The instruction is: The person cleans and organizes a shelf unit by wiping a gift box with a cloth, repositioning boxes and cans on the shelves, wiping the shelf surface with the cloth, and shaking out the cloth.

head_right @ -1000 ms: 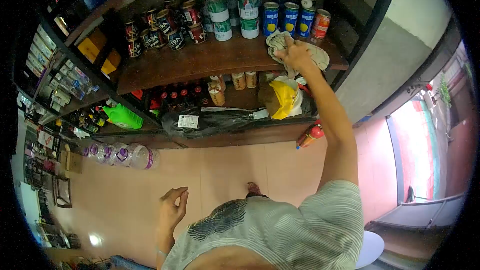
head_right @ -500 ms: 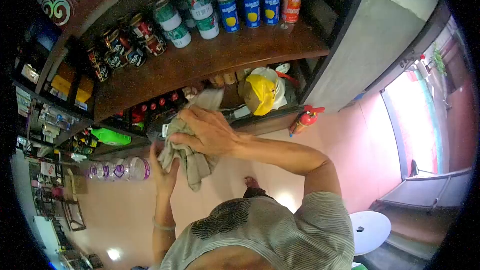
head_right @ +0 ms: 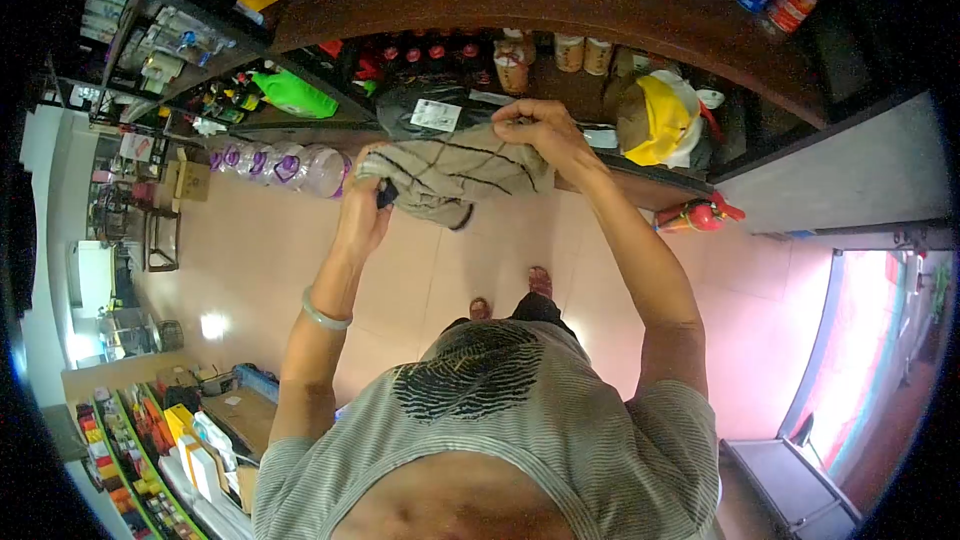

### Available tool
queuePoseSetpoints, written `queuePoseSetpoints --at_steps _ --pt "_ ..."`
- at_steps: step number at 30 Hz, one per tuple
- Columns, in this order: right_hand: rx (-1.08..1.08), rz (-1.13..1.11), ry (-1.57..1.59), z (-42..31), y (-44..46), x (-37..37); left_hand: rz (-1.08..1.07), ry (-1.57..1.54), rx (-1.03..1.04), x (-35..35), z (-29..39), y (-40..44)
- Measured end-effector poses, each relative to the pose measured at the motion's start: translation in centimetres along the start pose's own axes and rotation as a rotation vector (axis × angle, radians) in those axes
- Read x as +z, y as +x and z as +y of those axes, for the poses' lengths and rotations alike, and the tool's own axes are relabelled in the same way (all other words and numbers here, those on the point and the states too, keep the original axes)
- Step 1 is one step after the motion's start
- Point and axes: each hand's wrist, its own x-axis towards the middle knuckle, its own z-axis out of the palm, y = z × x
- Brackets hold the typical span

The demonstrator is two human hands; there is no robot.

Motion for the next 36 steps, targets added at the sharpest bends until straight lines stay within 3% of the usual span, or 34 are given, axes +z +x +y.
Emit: queuePoseSetpoints --at_steps 3,5,6,7,10,11,14,16,17,18,21,25,28,31,34,36 --pt "-0.047 0.116 -0.296 -0.5 0.9 2.7 0.023 0.005 0.031 -0.7 2.2 0.1" --pt "-0.332 0.148 -0.420 -0.1 1.6 4.5 -0.008 0.035 0.002 -2.3 3.5 1.2" --pt "-0.479 0.162 -0.484 -1.6 1.4 6.1 -0.028 0.118 -0.009 -2.5 4.3 1.4" --pt "-0.402 0.040 -0.460 -3.2 0.7 7.8 -0.046 0.203 -0.020 -2.6 5.4 1.4" --pt "-0.614 0.058 -0.596 -2.4 1.7 14.7 -0.099 0.545 0.006 -4.8 6.2 1.1" --pt "-0.343 -0.145 -0.474 -5.1 0.2 15.9 -0.124 0.724 -0.004 -5.8 6.8 0.6" --pt "-0.261 -0.123 -0.567 -1.6 0.6 19.0 -0.200 0.980 0.093 -9.7 7.1 -1.8" --pt "-0.317 0.031 -0.487 1.6 0.1 20.1 -0.260 1.130 0.212 -13.1 6.2 -4.0" --pt "-0.344 0.108 -0.444 2.8 -0.2 20.6 -0.249 1.201 0.129 -14.9 5.4 -5.2" --pt "-0.225 0.156 -0.150 3.6 -0.3 21.1 -0.235 1.269 0.041 -16.8 4.3 -6.3" --pt "0.050 0.276 0.587 2.5 -1.8 22.2 -0.293 1.267 0.108 -23.9 -0.8 -8.7" --pt "0.117 0.497 0.678 3.3 -2.7 20.3 -0.342 1.359 0.224 -28.3 -1.8 -14.1" --pt "0.125 0.691 0.488 6.6 -3.0 19.3 -0.300 1.344 0.168 -36.5 -5.4 -14.8" --pt "0.283 0.734 0.507 7.4 -4.9 20.9 -0.061 1.012 0.048 -38.3 -4.7 -15.8" --pt "0.374 0.736 0.571 9.6 -5.4 22.3 -0.031 1.088 0.169 -37.7 -4.2 -16.0" --pt "0.391 0.716 0.515 10.0 -5.5 23.7 0.081 0.917 -0.022 -35.7 -3.0 -16.1"
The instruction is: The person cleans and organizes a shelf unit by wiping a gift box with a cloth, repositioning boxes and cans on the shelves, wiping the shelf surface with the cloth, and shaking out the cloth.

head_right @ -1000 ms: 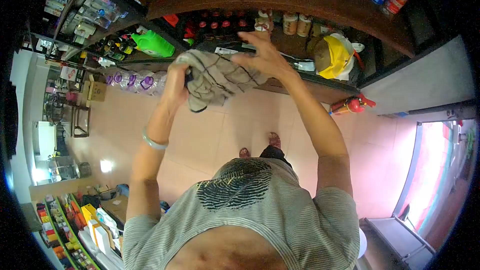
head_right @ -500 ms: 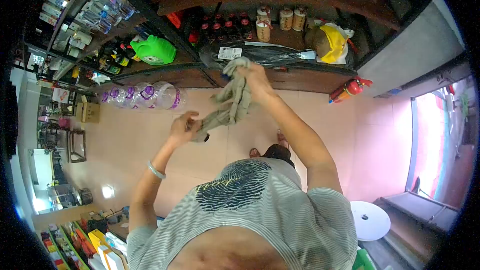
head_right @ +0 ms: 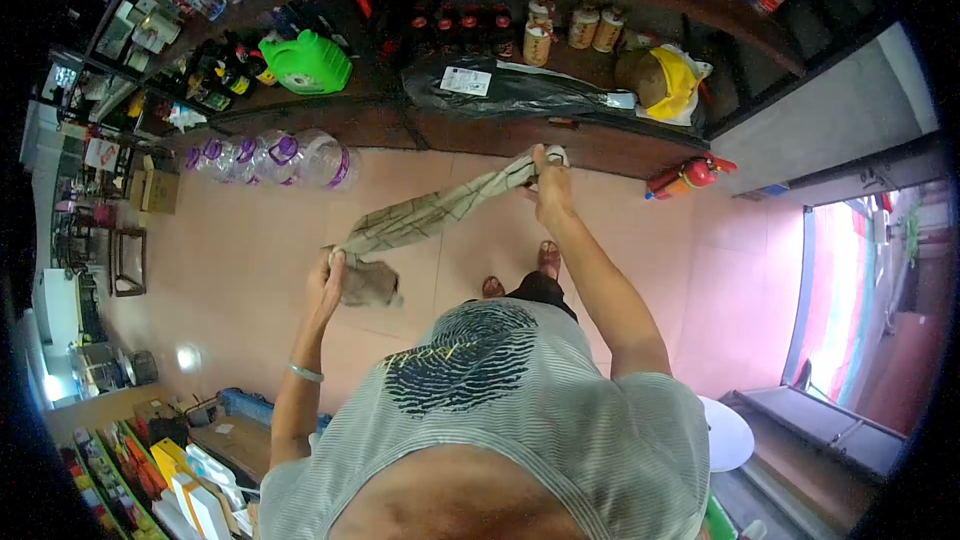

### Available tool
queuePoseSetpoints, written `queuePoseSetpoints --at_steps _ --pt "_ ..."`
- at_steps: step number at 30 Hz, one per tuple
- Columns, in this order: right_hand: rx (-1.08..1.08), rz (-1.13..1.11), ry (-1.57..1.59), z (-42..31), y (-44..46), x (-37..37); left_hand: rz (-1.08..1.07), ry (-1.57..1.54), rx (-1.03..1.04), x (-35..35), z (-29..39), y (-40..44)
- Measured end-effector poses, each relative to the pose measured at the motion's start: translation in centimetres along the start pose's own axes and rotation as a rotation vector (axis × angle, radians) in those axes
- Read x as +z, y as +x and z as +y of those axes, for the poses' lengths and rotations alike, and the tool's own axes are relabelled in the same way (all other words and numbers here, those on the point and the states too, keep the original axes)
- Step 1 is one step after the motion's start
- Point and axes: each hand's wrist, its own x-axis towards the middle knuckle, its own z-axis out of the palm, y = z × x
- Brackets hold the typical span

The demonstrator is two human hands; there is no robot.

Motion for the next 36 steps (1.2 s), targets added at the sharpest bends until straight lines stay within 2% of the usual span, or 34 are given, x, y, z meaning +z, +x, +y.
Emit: queuePoseSetpoints --at_steps 1,3,6,7,10,11,14,16,18,21,24,25,28,30,32,33,36 --pt "-0.005 -0.042 -0.003 0.4 -0.2 0.4 0.002 -0.082 -0.104 0.6 1.0 0.1" --pt "-0.021 -0.113 -0.001 0.9 -0.9 1.2 0.105 -0.498 -0.119 2.5 2.1 0.9" --pt "-0.021 -0.323 0.164 0.6 -3.9 3.2 0.184 -1.010 -0.226 4.1 1.1 2.9" --pt "-0.021 -0.460 0.251 0.2 -4.7 3.7 0.198 -1.159 -0.281 4.5 0.4 3.4" --pt "-0.141 -0.749 0.499 -3.6 -9.6 5.8 0.305 -1.532 -0.126 5.0 0.3 2.8" --pt "-0.201 -0.826 0.578 -4.2 -11.2 5.8 0.230 -1.492 0.120 5.0 0.4 2.1" --pt "-0.011 -0.795 0.521 -0.3 -10.6 3.7 0.116 -1.566 -0.053 8.5 0.9 1.4" --pt "0.214 -0.659 0.308 4.7 -8.1 0.7 -0.039 -1.542 -0.331 12.0 4.3 2.0" --pt "0.383 -0.465 -0.099 7.2 -7.3 -2.5 -0.243 -1.566 -0.265 14.7 6.3 4.6" --pt "0.392 -0.432 -0.435 7.4 -5.9 -6.2 -0.519 -1.615 -0.290 15.3 9.3 5.8" --pt "0.360 -0.419 -0.745 5.0 -5.4 -7.8 -0.606 -1.491 -0.250 14.8 12.6 5.5" --pt "0.284 -0.390 -0.834 4.2 -5.3 -8.0 -0.623 -1.447 -0.212 15.0 12.9 5.7" --pt "-0.446 -0.372 -1.127 6.7 -1.1 -10.8 -0.638 -1.401 -0.164 15.2 12.9 6.6" --pt "-0.229 -0.413 -0.639 5.1 -0.6 -10.5 -0.626 -1.475 -0.200 15.1 12.1 7.8" --pt "-0.117 -0.319 -0.451 2.2 -1.2 -8.6 -0.680 -1.508 -0.128 12.8 15.5 7.9" --pt "-0.132 -0.297 -0.414 1.2 -1.7 -7.7 -0.718 -1.524 -0.080 11.8 16.8 8.1" --pt "-0.199 -0.252 -0.313 -0.5 -1.7 -6.1 -0.656 -1.509 -0.010 10.6 15.5 9.5"
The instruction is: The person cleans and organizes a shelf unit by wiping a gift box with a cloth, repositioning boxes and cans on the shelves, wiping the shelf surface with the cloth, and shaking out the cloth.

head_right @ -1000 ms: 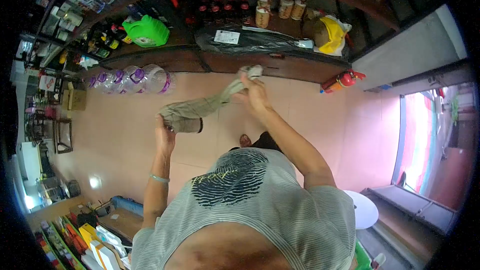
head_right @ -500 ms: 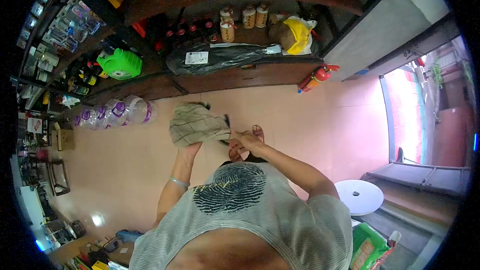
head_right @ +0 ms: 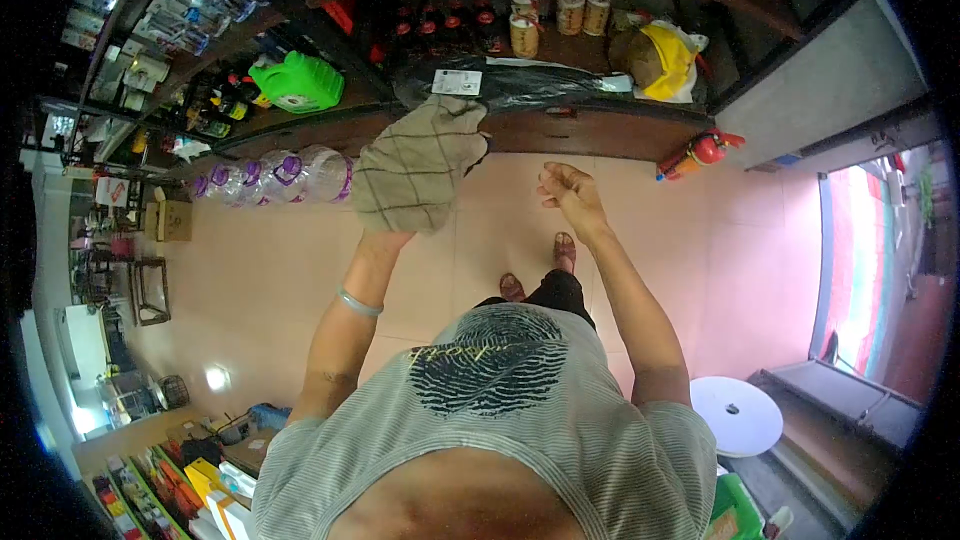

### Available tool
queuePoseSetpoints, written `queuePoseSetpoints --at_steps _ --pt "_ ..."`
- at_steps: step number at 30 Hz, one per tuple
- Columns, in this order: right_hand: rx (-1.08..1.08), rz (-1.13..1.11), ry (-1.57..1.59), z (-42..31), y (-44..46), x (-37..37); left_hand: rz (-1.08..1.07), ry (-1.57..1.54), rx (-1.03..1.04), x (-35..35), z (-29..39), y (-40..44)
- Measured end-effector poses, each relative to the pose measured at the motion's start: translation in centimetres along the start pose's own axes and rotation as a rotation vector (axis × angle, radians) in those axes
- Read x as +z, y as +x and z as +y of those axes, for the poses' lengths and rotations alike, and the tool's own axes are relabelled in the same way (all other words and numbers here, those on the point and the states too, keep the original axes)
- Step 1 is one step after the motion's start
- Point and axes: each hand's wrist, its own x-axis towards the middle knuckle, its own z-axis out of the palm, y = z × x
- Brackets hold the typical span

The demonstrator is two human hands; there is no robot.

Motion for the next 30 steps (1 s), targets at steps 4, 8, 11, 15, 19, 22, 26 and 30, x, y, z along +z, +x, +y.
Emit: queuePoseSetpoints --at_steps 4,8,11,15,19,22,26,30 --pt "-0.107 -0.050 0.056 -1.1 1.0 1.5 0.015 0.028 0.060 -0.2 1.0 -0.6" --pt "-0.153 -0.074 0.088 -0.5 2.6 3.1 0.019 0.007 0.078 -2.5 1.0 -2.2" --pt "-0.081 -0.046 0.085 0.7 3.9 3.8 -0.028 0.117 0.083 0.5 1.6 -2.1" --pt "0.000 -0.133 0.191 1.2 5.5 3.8 0.192 0.297 0.066 1.4 0.8 -0.5" --pt "0.102 -0.177 0.352 -0.1 9.1 2.8 -0.109 1.727 0.216 2.4 1.3 4.4" --pt "-0.128 -0.398 0.410 0.9 13.2 0.1 -0.527 1.543 0.169 10.0 2.9 7.4" --pt "-0.062 -0.510 0.648 -5.6 16.4 -1.1 -0.495 1.929 0.124 14.7 3.8 12.8" --pt "-0.088 -0.752 0.447 -13.0 16.6 0.1 -0.362 1.987 0.405 12.6 3.4 17.3"
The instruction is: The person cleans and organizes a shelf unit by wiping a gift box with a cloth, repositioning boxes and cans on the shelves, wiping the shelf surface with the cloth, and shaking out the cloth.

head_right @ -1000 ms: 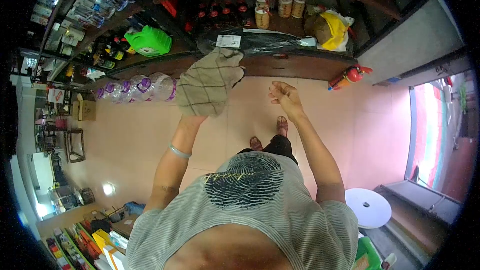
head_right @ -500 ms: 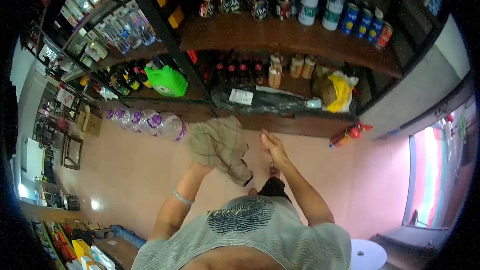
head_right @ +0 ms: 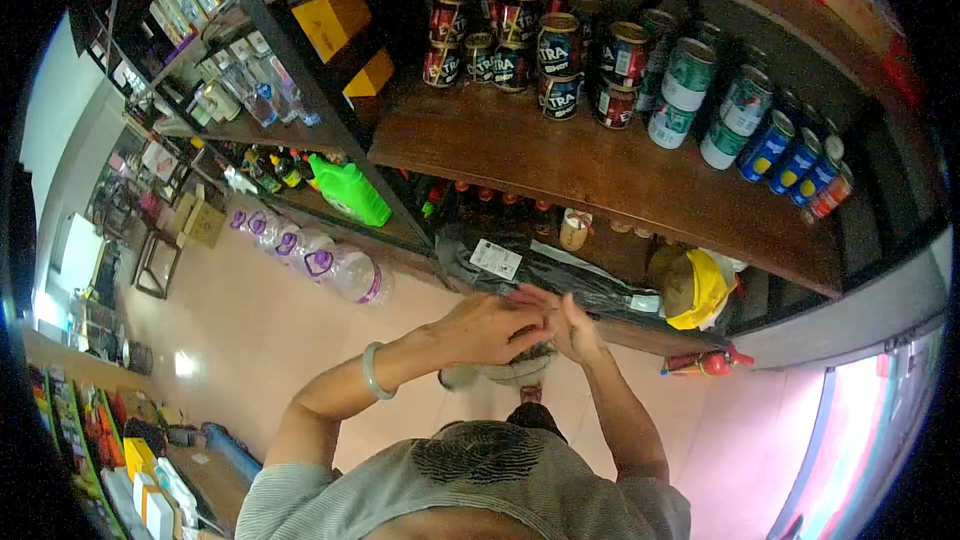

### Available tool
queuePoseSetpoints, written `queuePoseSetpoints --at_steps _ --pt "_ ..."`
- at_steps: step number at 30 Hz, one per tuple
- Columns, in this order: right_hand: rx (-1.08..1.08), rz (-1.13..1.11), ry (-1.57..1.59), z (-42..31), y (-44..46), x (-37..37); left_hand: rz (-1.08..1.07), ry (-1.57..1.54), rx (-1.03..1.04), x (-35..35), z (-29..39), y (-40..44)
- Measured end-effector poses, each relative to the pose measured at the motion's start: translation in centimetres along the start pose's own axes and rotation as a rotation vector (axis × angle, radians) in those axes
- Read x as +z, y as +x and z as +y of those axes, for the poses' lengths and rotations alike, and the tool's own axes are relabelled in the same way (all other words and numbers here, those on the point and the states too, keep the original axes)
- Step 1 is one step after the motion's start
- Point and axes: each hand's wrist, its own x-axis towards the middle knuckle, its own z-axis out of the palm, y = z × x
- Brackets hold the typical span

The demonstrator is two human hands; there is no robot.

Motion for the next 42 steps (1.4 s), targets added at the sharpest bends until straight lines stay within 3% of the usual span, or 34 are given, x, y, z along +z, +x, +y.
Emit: queuePoseSetpoints --at_steps 3,4,6,7,9,11,13,16,19,21,22,24,26,27,29,30,32,35,38,42 --pt "0.160 -0.107 -0.262 0.9 1.4 -3.4 0.068 0.061 -0.008 -0.6 -1.5 1.6" --pt "0.106 -0.093 -0.251 2.2 1.7 -4.7 0.064 0.076 -0.027 -1.2 -2.2 2.3" --pt "-0.002 -0.069 -0.230 4.0 2.6 -6.1 0.260 -0.085 0.056 -2.1 -3.7 3.6" --pt "0.059 0.090 -0.316 3.1 2.8 -4.2 0.318 -0.185 0.049 -2.8 -4.0 4.2" --pt "-0.106 -0.006 -0.230 0.5 3.9 0.0 0.309 -0.272 0.043 -4.9 -4.5 4.6" --pt "-0.146 -0.059 -0.298 1.1 5.6 -1.5 0.425 -0.271 0.170 -5.3 -5.7 5.5" --pt "-0.188 0.026 -0.256 1.5 6.0 -1.4 0.456 -0.218 0.236 -6.9 -6.8 5.0" --pt "-0.364 0.314 -0.179 -5.3 7.4 7.0 0.654 -0.068 0.370 -11.2 -9.1 4.7" --pt "-0.656 0.541 -0.357 -8.9 5.3 5.9 0.563 -0.115 0.088 -12.7 -14.7 3.5" --pt "-0.837 0.717 -0.522 -11.0 2.6 4.1 0.677 -0.102 -0.091 -12.3 -19.3 3.6" --pt "-0.816 0.776 -0.696 -12.0 0.8 3.3 0.717 -0.084 -0.131 -12.5 -21.1 4.0" --pt "-0.725 1.195 -0.858 -13.5 2.4 8.1 0.794 -0.041 -0.122 -13.1 -23.7 5.8" --pt "-0.715 1.250 -1.436 -14.8 3.7 7.7 0.817 0.001 -0.176 -14.4 -24.7 8.3" --pt "-0.675 1.337 -1.554 -15.2 4.2 6.7 0.833 0.015 -0.221 -14.9 -25.2 9.6" --pt "-0.612 1.300 -1.665 -15.4 4.2 1.8 0.842 0.099 -0.317 -15.9 -26.2 12.5" --pt "-0.554 1.279 -2.139 -15.1 4.1 -1.7 0.849 0.074 -0.356 -16.2 -27.1 13.9" --pt "0.172 1.364 -2.030 -15.0 5.9 -0.6 0.797 0.012 -0.435 -16.9 -28.3 16.2" --pt "-0.158 1.213 -2.102 -14.8 4.8 -1.3 0.620 -0.013 -0.496 -17.5 -30.4 18.7" --pt "-0.182 1.191 -1.890 -15.1 4.4 -3.1 0.599 -0.065 -0.615 -17.8 -30.9 19.4" --pt "-0.132 1.169 -1.919 -15.6 5.3 -0.7 0.625 -0.033 -0.532 -18.6 -29.7 18.9"
